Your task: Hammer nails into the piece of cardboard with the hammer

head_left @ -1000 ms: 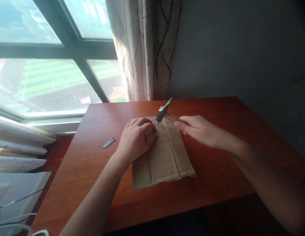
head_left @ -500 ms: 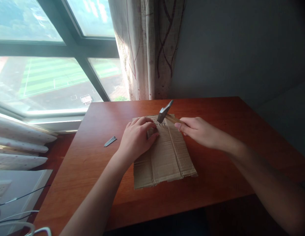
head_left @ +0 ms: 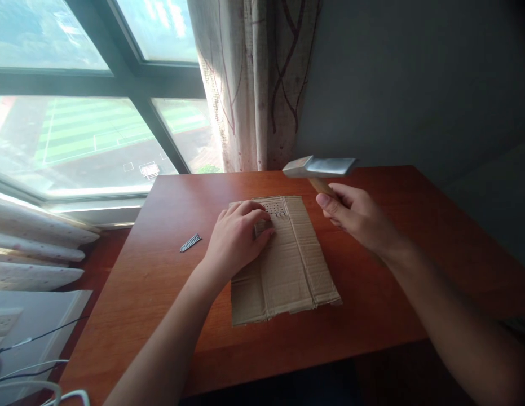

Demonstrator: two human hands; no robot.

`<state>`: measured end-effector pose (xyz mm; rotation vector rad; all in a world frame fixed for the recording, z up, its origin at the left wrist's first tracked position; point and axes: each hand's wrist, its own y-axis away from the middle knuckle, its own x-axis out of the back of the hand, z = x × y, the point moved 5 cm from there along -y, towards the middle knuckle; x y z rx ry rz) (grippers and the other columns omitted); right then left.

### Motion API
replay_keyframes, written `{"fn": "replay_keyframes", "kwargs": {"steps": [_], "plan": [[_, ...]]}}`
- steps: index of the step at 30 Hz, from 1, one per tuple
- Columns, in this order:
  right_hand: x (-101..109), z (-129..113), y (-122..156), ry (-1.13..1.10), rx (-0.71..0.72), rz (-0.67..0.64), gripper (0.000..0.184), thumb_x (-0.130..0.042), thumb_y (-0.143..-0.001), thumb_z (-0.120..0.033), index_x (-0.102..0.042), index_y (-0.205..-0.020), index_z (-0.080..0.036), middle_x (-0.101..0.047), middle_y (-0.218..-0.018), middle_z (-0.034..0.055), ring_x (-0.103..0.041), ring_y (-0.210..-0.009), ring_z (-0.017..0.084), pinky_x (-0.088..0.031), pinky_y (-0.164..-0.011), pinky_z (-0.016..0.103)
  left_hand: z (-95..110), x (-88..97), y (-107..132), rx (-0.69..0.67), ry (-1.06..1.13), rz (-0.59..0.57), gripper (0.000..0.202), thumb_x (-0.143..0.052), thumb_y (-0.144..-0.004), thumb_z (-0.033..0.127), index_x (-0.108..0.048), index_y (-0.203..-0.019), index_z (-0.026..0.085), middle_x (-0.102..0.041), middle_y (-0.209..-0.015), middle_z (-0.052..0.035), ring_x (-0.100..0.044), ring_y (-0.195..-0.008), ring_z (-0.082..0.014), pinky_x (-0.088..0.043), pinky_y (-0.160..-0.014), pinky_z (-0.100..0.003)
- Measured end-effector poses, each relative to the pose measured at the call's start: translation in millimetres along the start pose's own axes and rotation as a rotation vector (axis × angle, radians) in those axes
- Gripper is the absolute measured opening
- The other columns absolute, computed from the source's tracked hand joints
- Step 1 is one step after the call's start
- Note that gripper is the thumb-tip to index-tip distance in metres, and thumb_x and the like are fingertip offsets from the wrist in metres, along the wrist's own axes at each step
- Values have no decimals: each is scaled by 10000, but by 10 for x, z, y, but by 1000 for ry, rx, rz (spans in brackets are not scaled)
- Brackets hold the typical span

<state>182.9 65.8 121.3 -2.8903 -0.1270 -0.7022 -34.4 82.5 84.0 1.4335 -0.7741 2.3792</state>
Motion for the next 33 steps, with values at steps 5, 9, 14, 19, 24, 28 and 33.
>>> {"fn": "replay_keyframes", "kwargs": {"steps": [5, 9, 14, 19, 24, 28, 33], "plan": [[43, 37, 26, -351, 144, 228, 436, -628, -909, -484, -397, -652, -217, -325, -532, -68, -275, -427, 65, -185, -390, 244, -3, -3, 6, 0, 2, 4, 163, -677, -865, 328, -696, -1003, 243, -680, -1193, -35, -603, -1085, -257, -474, -950, -432], [40, 127, 49, -490, 220, 371, 385, -637, -913, -445, -430, -681, -219, -288, -496, -95, -247, -376, 49, -187, -369, 220, 1, -1, 1, 1, 6, -2, 154, -673, -869, 326, -693, -997, 243, -682, -1188, -38, -608, -1076, -255, -476, -938, -435], [61, 231, 121, -488, 268, 509, 425, -614, -930, -451, -416, -640, -211, -310, -486, -85, -275, -372, 49, -208, -357, 216, 12, 12, -3, -6, 21, -7, 146, -676, -867, 318, -689, -991, 242, -684, -1180, -38, -611, -1076, -258, -477, -942, -446], [104, 241, 173, -480, 294, 516, 439, -617, -927, -459, -399, -637, -213, -326, -493, -81, -310, -376, 56, -243, -360, 220, 21, -3, 8, -33, 37, 17, 146, -681, -859, 295, -686, -992, 235, -688, -1163, -54, -625, -1063, -259, -495, -936, -462], [147, 261, 202, -547, 289, 477, 401, -614, -932, -446, -422, -668, -213, -360, -530, -72, -389, -412, 74, -327, -398, 237, -74, 146, 15, -50, 135, 149, 170, -644, -884, 275, -686, -1039, 218, -676, -1191, -78, -646, -1043, -230, -530, -904, -408], [135, 283, 221, -601, 303, 432, 426, -604, -942, -424, -394, -640, -207, -319, -512, -77, -298, -385, 53, -203, -368, 223, -354, 425, 116, 76, 107, 281, 183, -617, -897, 301, -687, -1038, 207, -699, -1114, -62, -666, -906, -180, -546, -765, -309], [120, 297, 216, -604, 299, 478, 470, -623, -922, -459, -365, -615, -213, -279, -486, -83, -264, -388, 55, -175, -371, 228, -810, 509, 501, 374, -172, 205, 200, -583, -898, 369, -702, -948, 217, -708, -880, -20, -647, -700, -160, -473, -653, -285]]}}
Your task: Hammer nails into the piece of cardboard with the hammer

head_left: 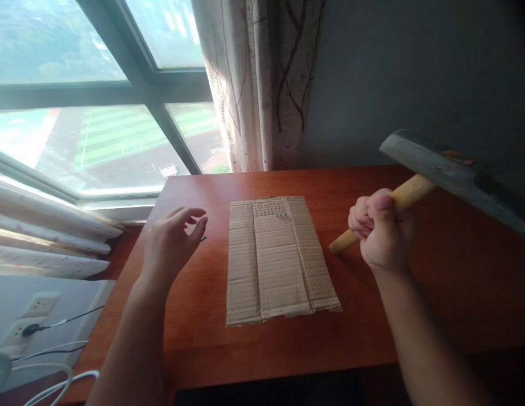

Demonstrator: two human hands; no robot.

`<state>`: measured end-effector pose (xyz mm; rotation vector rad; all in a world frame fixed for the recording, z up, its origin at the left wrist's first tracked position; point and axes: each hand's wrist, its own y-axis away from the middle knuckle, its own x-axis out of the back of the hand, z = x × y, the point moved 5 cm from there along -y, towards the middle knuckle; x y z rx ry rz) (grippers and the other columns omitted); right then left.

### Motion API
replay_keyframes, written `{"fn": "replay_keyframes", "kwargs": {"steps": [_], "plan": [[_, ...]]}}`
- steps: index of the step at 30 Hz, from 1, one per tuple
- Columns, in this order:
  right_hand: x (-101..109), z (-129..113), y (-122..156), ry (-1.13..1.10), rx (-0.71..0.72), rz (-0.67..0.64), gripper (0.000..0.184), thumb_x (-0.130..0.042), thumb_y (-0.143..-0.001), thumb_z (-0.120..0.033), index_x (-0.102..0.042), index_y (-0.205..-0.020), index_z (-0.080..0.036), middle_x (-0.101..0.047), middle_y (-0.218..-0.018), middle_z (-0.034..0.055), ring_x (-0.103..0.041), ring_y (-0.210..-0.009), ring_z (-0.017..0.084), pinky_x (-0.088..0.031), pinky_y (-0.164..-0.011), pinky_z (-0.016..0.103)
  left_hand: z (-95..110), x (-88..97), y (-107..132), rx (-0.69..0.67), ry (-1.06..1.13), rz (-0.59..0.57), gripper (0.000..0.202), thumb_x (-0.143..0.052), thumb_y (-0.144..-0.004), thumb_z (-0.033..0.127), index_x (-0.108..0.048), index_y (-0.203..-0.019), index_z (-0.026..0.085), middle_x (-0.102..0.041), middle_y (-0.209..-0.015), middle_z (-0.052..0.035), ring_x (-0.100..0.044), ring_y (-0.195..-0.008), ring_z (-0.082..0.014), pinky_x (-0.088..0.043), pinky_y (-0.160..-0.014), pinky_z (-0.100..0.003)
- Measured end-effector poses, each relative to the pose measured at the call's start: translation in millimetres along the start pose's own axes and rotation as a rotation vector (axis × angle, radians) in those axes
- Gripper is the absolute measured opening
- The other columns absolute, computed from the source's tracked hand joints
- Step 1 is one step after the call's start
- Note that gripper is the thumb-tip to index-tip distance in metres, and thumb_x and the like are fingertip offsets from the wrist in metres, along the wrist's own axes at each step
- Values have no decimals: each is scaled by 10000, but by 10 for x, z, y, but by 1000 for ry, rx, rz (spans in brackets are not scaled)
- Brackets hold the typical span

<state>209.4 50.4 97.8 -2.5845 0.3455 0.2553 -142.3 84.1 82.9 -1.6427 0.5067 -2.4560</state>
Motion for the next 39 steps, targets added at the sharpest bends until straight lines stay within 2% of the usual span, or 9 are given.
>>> {"fn": "replay_keyframes", "kwargs": {"steps": [4, 10, 16, 27, 34, 39], "plan": [[-3, 15, -10, 18, 15, 22, 485, -621, -924, -454, -362, -593, -211, -291, -484, -79, -265, -386, 54, -171, -370, 237, -237, -140, 250, 65, -255, -144, 240, -518, -928, 396, -696, -940, 236, -714, -894, -25, -657, -716, -186, -407, -614, -292], [-3, 14, -3, 48, 33, 39, 478, -630, -916, -461, -375, -595, -214, -297, -483, -76, -272, -380, 55, -179, -367, 243, -219, -221, 392, 54, -428, -226, 303, -430, -964, 369, -696, -950, 226, -720, -964, -68, -675, -801, -233, -363, -580, -305], [-3, 13, 10, 88, 20, 42, 481, -629, -907, -490, -366, -609, -219, -289, -479, -80, -263, -377, 58, -185, -366, 242, -189, -215, 373, 54, -479, -239, 299, -423, -966, 358, -701, -960, 247, -720, -989, -67, -671, -794, -238, -354, -570, -305], [-7, 1, 4, 25, 30, 36, 484, -632, -917, -456, -361, -598, -213, -284, -486, -80, -257, -380, 50, -171, -366, 232, -201, -249, 380, 42, -462, -275, 282, -442, -954, 334, -701, -1000, 233, -714, -1002, -76, -658, -861, -242, -350, -579, -307], [-2, 1, 9, 60, 21, 47, 477, -632, -910, -466, -366, -603, -216, -287, -481, -80, -259, -380, 55, -171, -367, 239, -229, -272, 392, 30, -508, -293, 333, -392, -981, 359, -707, -973, 249, -711, -977, -68, -661, -818, -233, -305, -541, -299], [1, 0, 17, 53, 31, 41, 468, -624, -920, -448, -364, -609, -216, -288, -486, -80, -262, -382, 55, -172, -369, 237, -245, -283, 384, 43, -462, -327, 319, -407, -961, 347, -708, -969, 241, -732, -984, -73, -679, -789, -247, -316, -539, -308]]}}
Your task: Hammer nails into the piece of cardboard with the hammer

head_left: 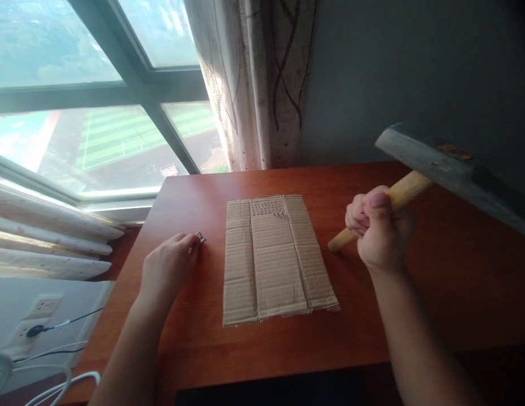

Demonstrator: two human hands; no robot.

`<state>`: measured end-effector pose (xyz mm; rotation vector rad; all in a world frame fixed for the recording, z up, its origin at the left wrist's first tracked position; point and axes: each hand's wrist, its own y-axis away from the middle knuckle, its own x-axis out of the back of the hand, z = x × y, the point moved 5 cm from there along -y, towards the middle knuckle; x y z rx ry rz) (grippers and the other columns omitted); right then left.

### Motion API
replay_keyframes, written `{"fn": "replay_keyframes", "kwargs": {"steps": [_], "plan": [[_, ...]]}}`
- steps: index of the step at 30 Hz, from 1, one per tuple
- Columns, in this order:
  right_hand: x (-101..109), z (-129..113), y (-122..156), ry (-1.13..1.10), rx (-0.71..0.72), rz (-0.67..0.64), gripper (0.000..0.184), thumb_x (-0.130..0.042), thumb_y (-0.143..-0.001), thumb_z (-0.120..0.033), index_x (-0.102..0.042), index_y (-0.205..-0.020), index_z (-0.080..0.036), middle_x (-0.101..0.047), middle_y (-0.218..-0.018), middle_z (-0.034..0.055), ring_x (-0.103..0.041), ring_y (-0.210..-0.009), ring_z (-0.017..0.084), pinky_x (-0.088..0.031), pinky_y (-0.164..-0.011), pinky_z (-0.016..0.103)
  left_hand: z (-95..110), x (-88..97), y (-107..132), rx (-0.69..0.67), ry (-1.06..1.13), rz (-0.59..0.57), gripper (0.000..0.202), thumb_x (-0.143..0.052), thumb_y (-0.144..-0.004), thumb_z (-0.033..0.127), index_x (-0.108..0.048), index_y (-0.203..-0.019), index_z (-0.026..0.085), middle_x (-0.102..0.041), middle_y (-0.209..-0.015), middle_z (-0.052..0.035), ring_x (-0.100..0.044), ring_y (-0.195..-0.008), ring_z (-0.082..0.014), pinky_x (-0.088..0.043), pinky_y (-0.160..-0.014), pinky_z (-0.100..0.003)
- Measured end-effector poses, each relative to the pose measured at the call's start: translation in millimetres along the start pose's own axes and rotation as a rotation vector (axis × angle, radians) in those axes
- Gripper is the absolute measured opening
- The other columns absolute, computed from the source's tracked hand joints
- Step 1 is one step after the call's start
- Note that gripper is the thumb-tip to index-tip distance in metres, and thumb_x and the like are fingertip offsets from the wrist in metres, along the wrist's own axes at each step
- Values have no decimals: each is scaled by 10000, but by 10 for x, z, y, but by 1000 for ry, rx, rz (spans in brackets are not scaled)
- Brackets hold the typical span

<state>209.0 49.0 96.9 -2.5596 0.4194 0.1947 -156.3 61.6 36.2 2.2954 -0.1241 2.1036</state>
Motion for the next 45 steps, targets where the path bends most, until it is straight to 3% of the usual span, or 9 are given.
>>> {"fn": "replay_keyframes", "kwargs": {"steps": [3, 8, 11, 13, 17, 23, 45], "plan": [[8, 7, 3, 19, 0, 7, 466, -619, -921, -454, -362, -613, -217, -288, -490, -80, -267, -387, 58, -177, -371, 235, -4, 13, -24, -1, 196, 17, 258, -484, -918, 354, -708, -943, 230, -748, -911, -58, -689, -773, -236, -400, -596, -310], [8, 6, 3, 16, 0, 12, 460, -620, -919, -455, -366, -617, -219, -287, -488, -82, -261, -384, 57, -180, -370, 236, 41, 148, -89, 10, 775, 128, 214, -663, -815, 367, -707, -937, 197, -741, -842, -32, -684, -729, -180, -524, -697, -289], [2, -1, 5, -7, -6, 8, 458, -624, -921, -441, -373, -610, -216, -285, -488, -80, -256, -385, 57, -169, -370, 239, 213, 356, -153, 2, 1066, 193, 222, -728, -776, 360, -693, -903, 182, -731, -827, -30, -685, -729, -162, -556, -695, -272], [-1, -4, 8, -10, -10, 7, 461, -633, -916, -437, -374, -605, -216, -282, -486, -80, -254, -386, 57, -166, -370, 241, 410, 521, -221, -64, 1126, 224, 206, -739, -773, 340, -694, -886, 174, -724, -798, -28, -679, -719, -152, -557, -676, -261], [-5, -1, 9, -4, -10, 6, 456, -636, -910, -448, -384, -608, -218, -276, -483, -82, -246, -385, 59, -173, -366, 236, 845, 716, -399, -275, 1093, 242, 142, -692, -809, 275, -705, -899, 166, -739, -817, -40, -676, -716, -142, -557, -662, -255], [1, 7, 7, 8, 7, 2, 457, -618, -920, -455, -379, -612, -217, -268, -487, -83, -248, -385, 58, -183, -371, 227, 1182, 699, -547, -419, 968, 252, 109, -622, -831, 201, -720, -870, 171, -731, -764, -24, -638, -647, -115, -521, -614, -236], [-2, 4, 18, -42, -11, 1, 426, -615, -936, -414, -399, -630, -211, -284, -502, -79, -261, -399, 54, -170, -383, 234, 1211, 667, -551, -404, 940, 242, 98, -630, -816, 174, -724, -843, 166, -722, -721, -9, -615, -607, -106, -496, -607, -225]]}}
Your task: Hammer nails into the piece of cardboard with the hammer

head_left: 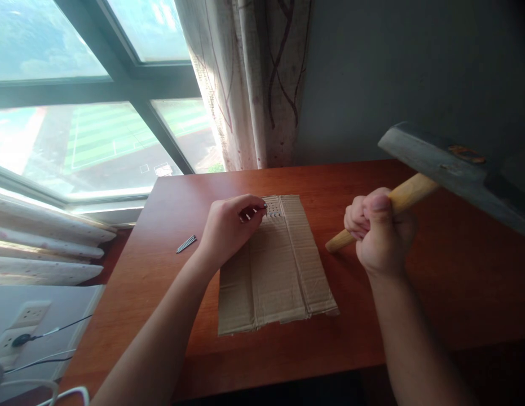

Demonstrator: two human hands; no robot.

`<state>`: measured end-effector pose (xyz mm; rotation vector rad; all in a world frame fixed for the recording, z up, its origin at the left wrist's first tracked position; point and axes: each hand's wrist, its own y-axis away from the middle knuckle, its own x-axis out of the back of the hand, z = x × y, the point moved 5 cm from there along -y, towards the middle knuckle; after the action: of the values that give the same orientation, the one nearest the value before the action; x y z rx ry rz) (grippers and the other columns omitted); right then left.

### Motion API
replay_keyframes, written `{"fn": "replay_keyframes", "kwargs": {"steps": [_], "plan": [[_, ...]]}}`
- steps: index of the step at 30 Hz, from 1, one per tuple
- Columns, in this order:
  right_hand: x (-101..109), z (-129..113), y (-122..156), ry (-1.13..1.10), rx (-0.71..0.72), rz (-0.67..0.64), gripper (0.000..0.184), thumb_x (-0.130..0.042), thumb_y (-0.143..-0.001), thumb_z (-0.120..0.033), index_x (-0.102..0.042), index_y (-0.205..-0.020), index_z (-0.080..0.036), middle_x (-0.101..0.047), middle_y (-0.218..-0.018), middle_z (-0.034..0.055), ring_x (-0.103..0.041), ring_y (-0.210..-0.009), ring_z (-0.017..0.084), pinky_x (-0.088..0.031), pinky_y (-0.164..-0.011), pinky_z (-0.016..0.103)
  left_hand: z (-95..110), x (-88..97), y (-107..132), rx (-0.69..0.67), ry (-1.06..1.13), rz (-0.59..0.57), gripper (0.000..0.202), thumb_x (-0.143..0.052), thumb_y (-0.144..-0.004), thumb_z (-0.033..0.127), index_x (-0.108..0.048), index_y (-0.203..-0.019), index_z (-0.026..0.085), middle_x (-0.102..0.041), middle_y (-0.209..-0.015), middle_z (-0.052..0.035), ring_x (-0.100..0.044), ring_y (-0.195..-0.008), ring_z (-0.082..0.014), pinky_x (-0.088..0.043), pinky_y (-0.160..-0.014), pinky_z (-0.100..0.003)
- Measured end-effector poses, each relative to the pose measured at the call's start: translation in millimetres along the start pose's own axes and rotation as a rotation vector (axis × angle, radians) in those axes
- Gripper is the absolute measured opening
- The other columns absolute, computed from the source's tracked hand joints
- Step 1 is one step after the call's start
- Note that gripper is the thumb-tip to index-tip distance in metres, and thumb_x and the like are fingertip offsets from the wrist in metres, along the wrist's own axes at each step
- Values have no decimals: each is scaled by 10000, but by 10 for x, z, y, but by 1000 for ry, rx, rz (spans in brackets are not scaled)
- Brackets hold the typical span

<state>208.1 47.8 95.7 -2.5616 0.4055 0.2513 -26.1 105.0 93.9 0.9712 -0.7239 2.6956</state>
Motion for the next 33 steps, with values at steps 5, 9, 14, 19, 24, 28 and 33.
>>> {"fn": "replay_keyframes", "kwargs": {"steps": [5, 9, 14, 19, 24, 28, 33], "plan": [[-1, -7, 1, 0, 1, -5, 423, -616, -936, -410, -401, -631, -211, -278, -503, -80, -261, -397, 53, -171, -386, 235, -6, -2, -1, 0, -8, -3, 96, -634, -815, 165, -725, -847, 167, -723, -726, -7, -618, -609, -107, -492, -610, -227], [-3, -17, 2, 20, 0, -3, 434, -620, -928, -438, -393, -632, -216, -271, -498, -81, -255, -396, 57, -170, -382, 234, 2, -2, 4, -9, -18, -3, 101, -638, -811, 154, -727, -857, 168, -723, -728, -5, -622, -613, -106, -491, -616, -225], [-17, -28, -2, 37, -3, 0, 441, -610, -930, -442, -381, -627, -218, -268, -495, -79, -255, -396, 60, -174, -383, 241, 3, 1, 9, -8, -8, 1, 104, -635, -812, 149, -726, -860, 164, -728, -741, -10, -630, -621, -107, -494, -618, -222], [-7, -26, 3, 68, 0, 9, 447, -601, -932, -453, -366, -630, -222, -257, -498, -81, -246, -394, 60, -172, -387, 244, -4, -3, 12, -8, 0, 3, 107, -629, -816, 152, -725, -862, 164, -731, -749, -13, -632, -624, -109, -499, -621, -229], [1, -23, 7, 68, 3, 6, 436, -602, -933, -446, -370, -638, -223, -263, -502, -81, -250, -397, 60, -177, -388, 243, 18, 5, 7, -18, -12, 13, 98, -632, -814, 161, -725, -846, 163, -723, -722, -11, -618, -603, -107, -492, -601, -226], [-10, -27, -1, 80, 0, 2, 450, -605, -923, -480, -368, -637, -225, -258, -502, -82, -243, -395, 61, -174, -380, 238, 16, 1, 5, -22, -20, 11, 100, -632, -805, 147, -724, -840, 165, -719, -711, -5, -619, -600, -106, -495, -611, -226], [-10, -30, 1, 53, -3, 2, 456, -620, -916, -467, -367, -626, -222, -267, -495, -81, -248, -391, 59, -165, -378, 243, -11, -10, 12, 4, -12, 17, 105, -636, -798, 150, -731, -835, 174, -718, -703, -1, -618, -591, -106, -499, -609, -227]]}}
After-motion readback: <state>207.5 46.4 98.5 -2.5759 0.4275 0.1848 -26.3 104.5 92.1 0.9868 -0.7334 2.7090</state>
